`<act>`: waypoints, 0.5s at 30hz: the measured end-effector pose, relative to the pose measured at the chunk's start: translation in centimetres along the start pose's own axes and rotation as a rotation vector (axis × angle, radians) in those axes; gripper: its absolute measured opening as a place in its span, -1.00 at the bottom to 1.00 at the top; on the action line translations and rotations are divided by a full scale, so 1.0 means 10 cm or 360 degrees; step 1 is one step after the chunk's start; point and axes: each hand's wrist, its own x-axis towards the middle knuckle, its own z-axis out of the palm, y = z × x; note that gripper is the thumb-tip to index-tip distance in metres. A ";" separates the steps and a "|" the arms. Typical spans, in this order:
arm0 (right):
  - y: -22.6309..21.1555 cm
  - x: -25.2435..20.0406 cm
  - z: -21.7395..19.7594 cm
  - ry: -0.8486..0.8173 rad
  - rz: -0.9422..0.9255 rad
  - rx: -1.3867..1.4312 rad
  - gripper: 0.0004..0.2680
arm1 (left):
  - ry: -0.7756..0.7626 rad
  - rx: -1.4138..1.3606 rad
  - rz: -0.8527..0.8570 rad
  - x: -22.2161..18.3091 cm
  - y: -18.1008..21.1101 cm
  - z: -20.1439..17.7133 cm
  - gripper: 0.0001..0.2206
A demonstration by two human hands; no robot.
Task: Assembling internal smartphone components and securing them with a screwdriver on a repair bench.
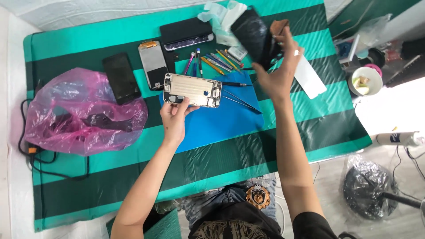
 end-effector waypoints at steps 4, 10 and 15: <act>0.46 -0.11 -0.10 0.0166 0.0312 -0.0348 -0.22 | -0.0081 0.0033 0.0005 -0.03 0.00 0.02 -0.60; 0.81 -0.23 -0.18 0.0555 0.0895 -0.0819 -0.34 | -0.0170 0.0038 0.0123 -0.06 0.07 0.02 -0.55; 0.99 -0.31 -0.18 0.0190 0.1198 -0.1100 -0.32 | -0.0152 0.0052 0.0138 -0.03 0.07 0.00 -0.65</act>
